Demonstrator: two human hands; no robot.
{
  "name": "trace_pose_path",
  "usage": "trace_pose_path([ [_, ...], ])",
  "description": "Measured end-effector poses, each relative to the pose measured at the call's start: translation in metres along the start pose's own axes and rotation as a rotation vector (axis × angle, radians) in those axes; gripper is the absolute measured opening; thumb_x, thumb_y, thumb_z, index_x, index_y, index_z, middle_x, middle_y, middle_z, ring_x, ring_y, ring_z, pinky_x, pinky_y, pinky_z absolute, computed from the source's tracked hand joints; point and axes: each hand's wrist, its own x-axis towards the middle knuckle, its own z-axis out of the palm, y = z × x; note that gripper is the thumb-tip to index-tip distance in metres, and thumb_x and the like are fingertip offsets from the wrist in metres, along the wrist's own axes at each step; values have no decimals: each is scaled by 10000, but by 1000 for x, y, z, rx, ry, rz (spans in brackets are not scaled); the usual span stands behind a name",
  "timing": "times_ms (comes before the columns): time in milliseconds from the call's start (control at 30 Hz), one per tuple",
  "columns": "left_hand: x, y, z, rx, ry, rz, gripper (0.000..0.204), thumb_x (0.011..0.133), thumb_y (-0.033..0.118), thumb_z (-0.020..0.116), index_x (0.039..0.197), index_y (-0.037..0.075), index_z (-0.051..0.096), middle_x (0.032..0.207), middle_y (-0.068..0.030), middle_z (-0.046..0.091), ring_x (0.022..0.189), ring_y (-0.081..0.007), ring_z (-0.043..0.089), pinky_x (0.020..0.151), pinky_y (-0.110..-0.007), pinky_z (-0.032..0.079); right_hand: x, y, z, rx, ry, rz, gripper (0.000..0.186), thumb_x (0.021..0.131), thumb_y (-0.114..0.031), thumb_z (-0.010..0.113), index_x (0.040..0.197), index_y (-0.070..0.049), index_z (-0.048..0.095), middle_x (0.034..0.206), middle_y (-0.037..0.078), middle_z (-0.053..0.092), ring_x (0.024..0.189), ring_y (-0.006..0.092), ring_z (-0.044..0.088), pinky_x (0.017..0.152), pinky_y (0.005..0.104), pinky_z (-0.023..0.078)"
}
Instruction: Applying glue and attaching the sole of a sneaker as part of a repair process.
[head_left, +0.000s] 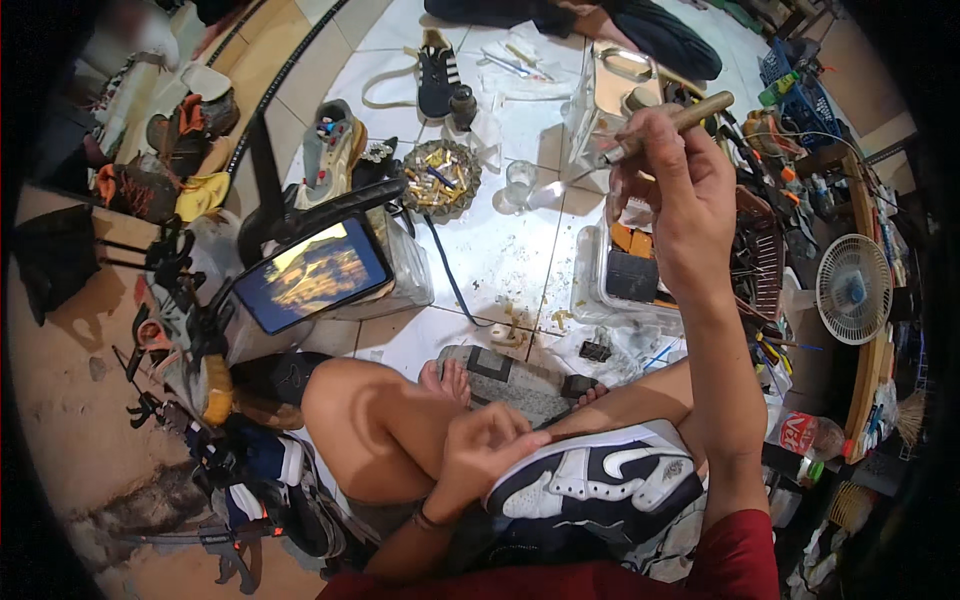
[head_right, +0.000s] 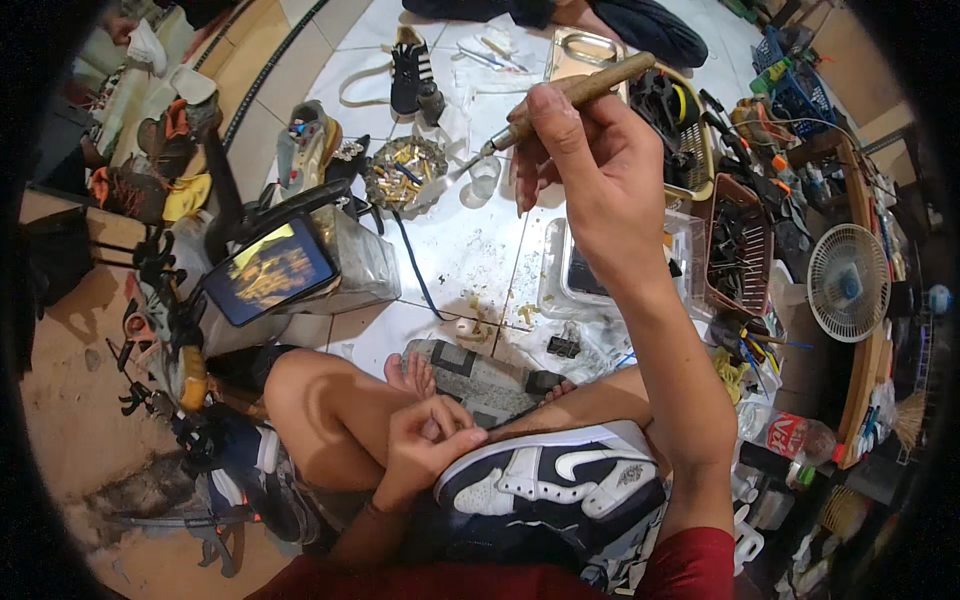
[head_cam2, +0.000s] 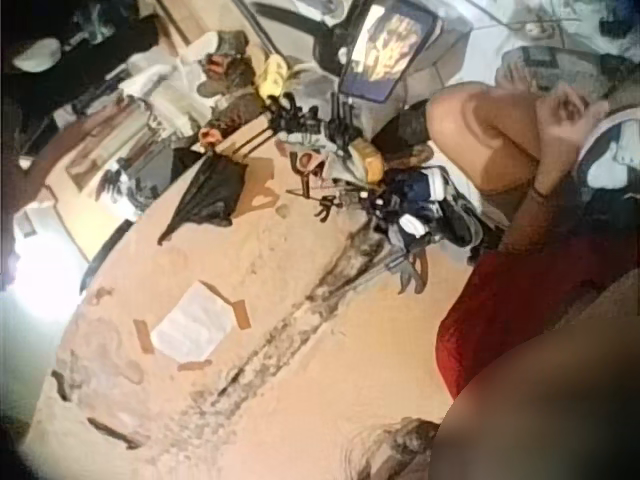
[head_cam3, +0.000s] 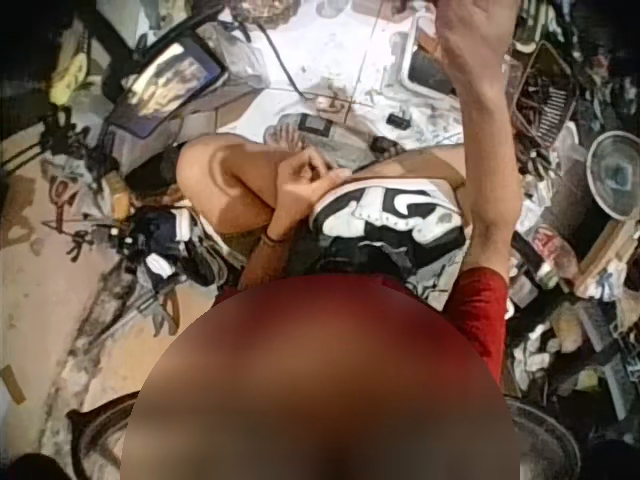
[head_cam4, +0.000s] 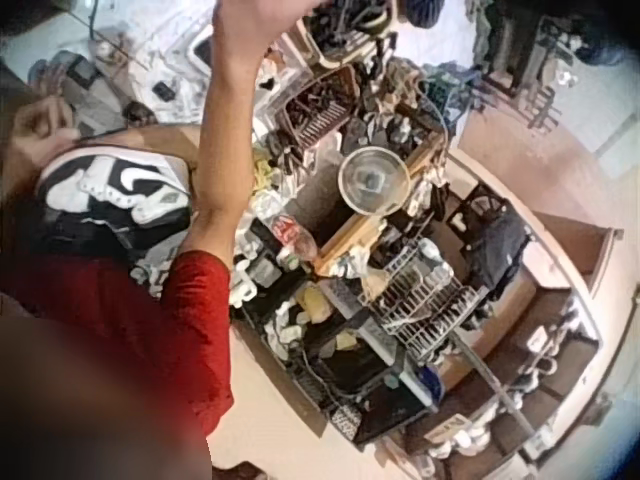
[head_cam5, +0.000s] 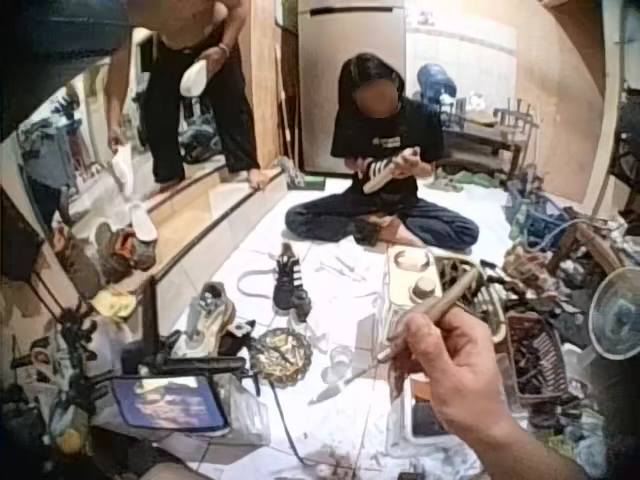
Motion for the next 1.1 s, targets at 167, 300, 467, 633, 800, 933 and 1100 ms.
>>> trace_pose_path([
  [167,1,9,6,160,27,41,331,986,121,608,687,-9,555,704,-30,623,681,-69,523,649,-233,435,-25,-54,3,128,-30,15,338,1012,-314,587,956,17,624,746,59,643,587,109,601,502,255,506],
  [300,1,-1,2,252,13,75,358,1050,211,491,767,3,555,751,-56,635,672,-91,537,635,-242,441,-46,-83,5,199,-17,11,334,1011,-316,587,949,10,619,747,59,636,591,110,603,501,256,515],
  [467,3,-15,-1,52,-23,127,158,1071,220,432,1002,78,421,793,-92,644,677,-160,616,643,-278,507,-72,-110,8,276,56,114,382,989,-368,610,832,-21,586,580,51,573,442,117,546,403,287,486],
  [633,-2,-18,0,30,11,149,218,1067,240,453,942,62,454,783,-93,642,687,-145,607,644,-269,491,-97,-127,5,374,77,154,394,983,-383,613,811,-29,578,554,57,559,427,131,545,414,304,507],
  [800,7,-29,-11,363,38,165,279,1040,227,517,989,-29,618,950,-84,679,901,-150,618,838,-283,487,-112,-128,-1,340,107,100,376,987,-358,603,841,-13,577,598,75,581,465,145,561,475,341,551],
  [933,-3,-4,5,301,-183,234,349,954,26,583,1296,44,515,1125,-64,627,1038,-135,595,854,-275,493,-142,-113,-24,360,6,13,358,989,-339,604,886,3,595,704,99,627,563,160,620,565,340,574],
  [1100,-9,-2,14,646,-461,52,356,956,222,654,1226,-4,599,1163,-88,666,1038,-167,629,884,-294,496,-196,-64,-60,9,48,165,358,1019,-262,568,1104,78,641,841,167,701,682,169,676,624,294,563],
])
